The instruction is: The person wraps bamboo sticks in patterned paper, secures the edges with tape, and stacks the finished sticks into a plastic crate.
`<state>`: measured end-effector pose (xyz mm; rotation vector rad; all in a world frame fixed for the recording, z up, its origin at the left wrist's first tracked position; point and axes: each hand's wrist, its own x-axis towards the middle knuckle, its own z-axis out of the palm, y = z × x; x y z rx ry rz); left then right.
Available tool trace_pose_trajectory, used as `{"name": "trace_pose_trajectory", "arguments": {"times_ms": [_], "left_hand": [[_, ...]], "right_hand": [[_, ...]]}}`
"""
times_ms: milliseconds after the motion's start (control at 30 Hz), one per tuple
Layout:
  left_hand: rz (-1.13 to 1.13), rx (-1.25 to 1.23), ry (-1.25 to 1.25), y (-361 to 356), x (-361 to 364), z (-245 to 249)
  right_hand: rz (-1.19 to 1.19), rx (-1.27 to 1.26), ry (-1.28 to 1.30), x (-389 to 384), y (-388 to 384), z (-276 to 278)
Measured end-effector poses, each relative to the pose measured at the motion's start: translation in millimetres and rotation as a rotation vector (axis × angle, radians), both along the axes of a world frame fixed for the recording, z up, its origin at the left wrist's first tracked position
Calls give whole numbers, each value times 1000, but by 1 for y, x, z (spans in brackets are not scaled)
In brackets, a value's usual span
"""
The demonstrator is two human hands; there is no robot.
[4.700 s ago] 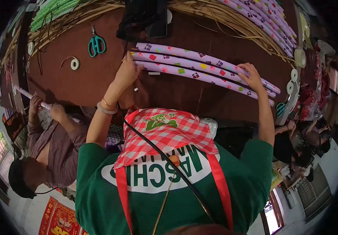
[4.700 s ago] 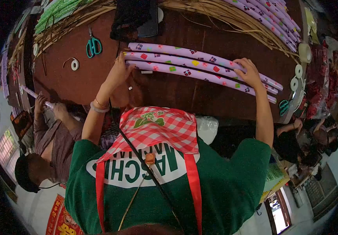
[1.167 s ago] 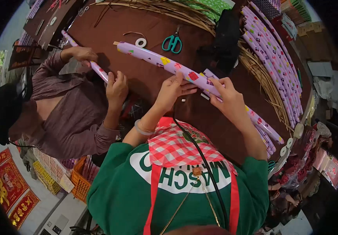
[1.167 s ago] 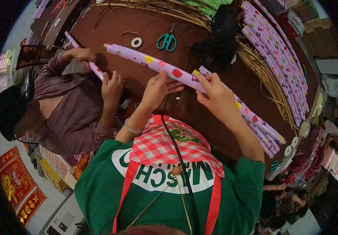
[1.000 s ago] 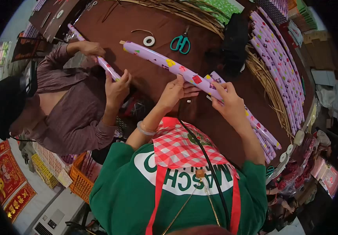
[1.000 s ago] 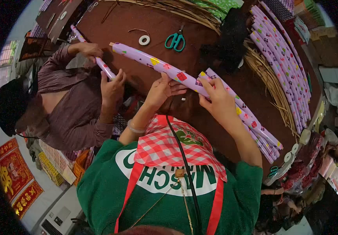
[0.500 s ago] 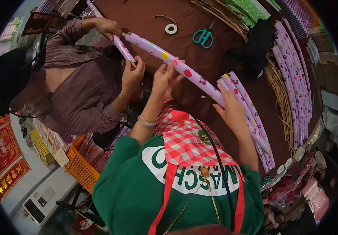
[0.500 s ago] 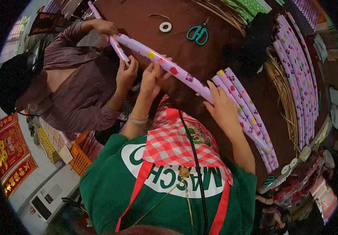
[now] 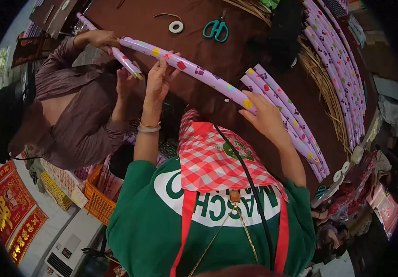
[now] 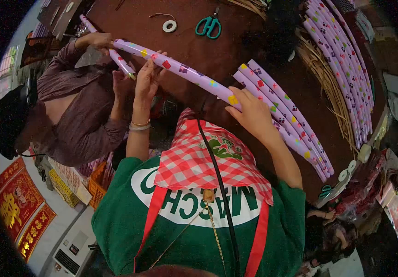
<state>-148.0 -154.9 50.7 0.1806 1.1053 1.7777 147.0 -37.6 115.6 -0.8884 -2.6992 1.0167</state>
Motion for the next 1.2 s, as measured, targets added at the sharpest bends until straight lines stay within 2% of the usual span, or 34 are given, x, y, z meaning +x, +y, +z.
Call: {"name": "trace_pose_trajectory", "arguments": {"times_ms": [167, 367, 433, 500, 567, 600, 667, 700, 733, 767, 833, 867, 933, 1000, 1067, 1100, 1133, 1167, 1200], "left_hand": [[-15, 37, -2, 2, 1, 0], [-3, -98, 85, 5, 6, 3], [20, -111, 52, 7, 0, -2], [-6, -102, 112, 10, -15, -9], [17, -118, 213, 18, -38, -23], [27, -129, 317, 27, -38, -3], [161, 244, 262, 36, -28, 46], [189, 413, 237, 36, -23, 69], [243, 517, 179, 36, -15, 85], [245, 520, 178, 37, -17, 73], [164, 524, 0, 39, -24, 30], [211, 259, 16, 36, -8, 25], [182, -71, 57, 19, 22, 13], [107, -296, 198, -7, 49, -29], [58, -493, 174, -35, 89, -46], [-75, -543, 156, -50, 106, -57], [-204, -595, 147, -60, 119, -64], [-469, -575, 275, -61, 132, -55], [-725, -543, 401, -57, 144, -48]], "right_hand": [[-43, -74, 46, 1, 0, -2], [-40, -172, 51, -5, -3, -7], [6, -222, 125, -4, -5, -30], [40, -299, 119, -18, -9, -38], [-74, -479, 191, -34, -17, -61], [-110, -633, 161, -49, -18, -46], [-172, -1047, 290, -62, -16, -25], [-95, -1122, 401, -64, -16, -29], [-92, -1120, 404, -66, -16, -24], [-95, -1091, 395, -68, -17, -16], [-108, -943, 408, -66, -16, -13], [-130, -825, 430, -58, -16, -16], [-186, -517, 347, -24, -13, -8], [-236, -189, 263, 28, -7, -8], [-446, -72, 127, 101, -11, -17], [-452, 48, 146, 139, -16, -17], [-480, 107, 51, 180, -24, -18], [-497, 159, -42, 220, -34, -18], [-531, 92, -107, 253, -46, -16]]}}
